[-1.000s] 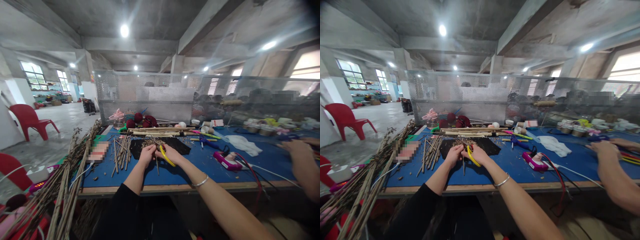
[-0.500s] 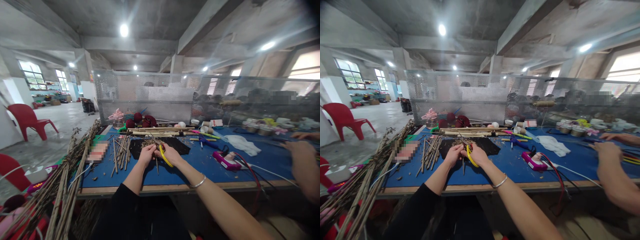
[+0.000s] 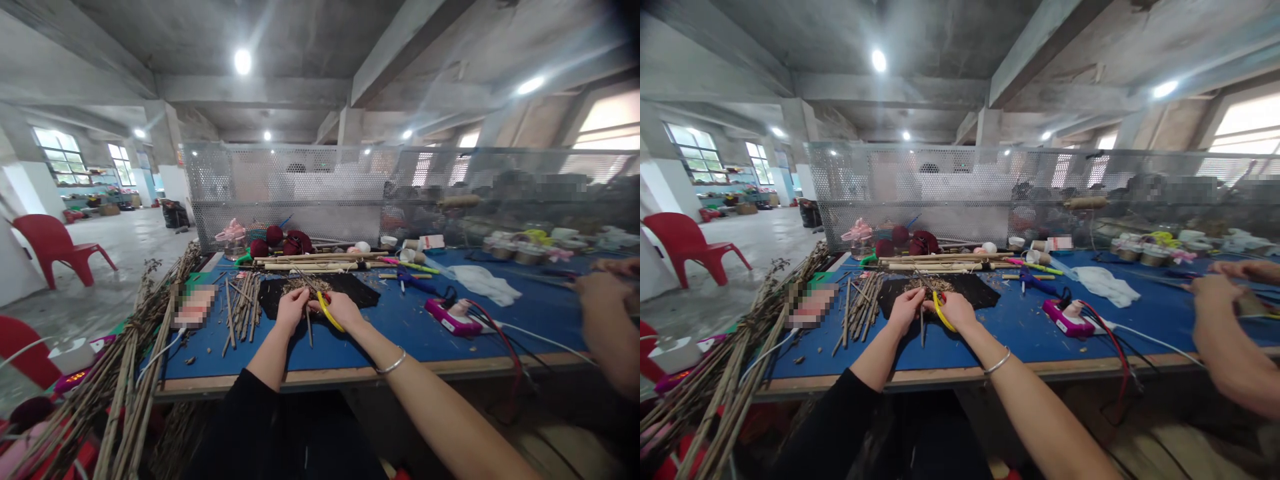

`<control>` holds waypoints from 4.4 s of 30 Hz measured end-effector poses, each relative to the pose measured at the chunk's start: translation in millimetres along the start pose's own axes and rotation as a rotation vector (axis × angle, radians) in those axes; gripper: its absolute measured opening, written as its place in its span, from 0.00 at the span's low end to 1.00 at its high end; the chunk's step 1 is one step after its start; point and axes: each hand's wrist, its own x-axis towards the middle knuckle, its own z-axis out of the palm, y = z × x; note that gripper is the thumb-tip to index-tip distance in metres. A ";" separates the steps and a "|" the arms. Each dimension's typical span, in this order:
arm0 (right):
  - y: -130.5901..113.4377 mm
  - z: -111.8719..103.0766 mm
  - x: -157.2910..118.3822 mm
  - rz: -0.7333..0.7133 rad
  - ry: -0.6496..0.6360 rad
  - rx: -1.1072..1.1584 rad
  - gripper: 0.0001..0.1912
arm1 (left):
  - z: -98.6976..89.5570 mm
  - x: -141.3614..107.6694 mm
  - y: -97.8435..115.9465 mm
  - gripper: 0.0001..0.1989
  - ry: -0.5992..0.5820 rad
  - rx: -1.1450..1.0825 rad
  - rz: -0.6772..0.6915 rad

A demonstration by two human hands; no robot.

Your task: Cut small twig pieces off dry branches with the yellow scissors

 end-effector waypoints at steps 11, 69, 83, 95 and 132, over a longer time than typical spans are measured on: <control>-4.1 8.8 13.0 -0.129 0.087 0.108 0.29 | -2.3 6.6 -4.0 0.21 0.105 -0.048 0.102; 4.3 11.9 -0.4 -0.067 0.111 0.245 0.22 | 2.8 -3.6 4.0 0.21 0.047 -0.003 0.015; 6.7 11.4 1.1 -0.069 0.110 0.189 0.22 | 1.5 -3.8 5.5 0.19 0.065 -0.021 -0.019; 5.5 11.8 -1.7 -0.063 0.134 0.136 0.25 | 0.0 -3.0 6.2 0.21 0.039 -0.111 -0.031; 1.3 11.1 -2.2 -0.092 0.098 0.196 0.24 | -0.5 -3.1 4.9 0.24 -0.059 -0.096 -0.014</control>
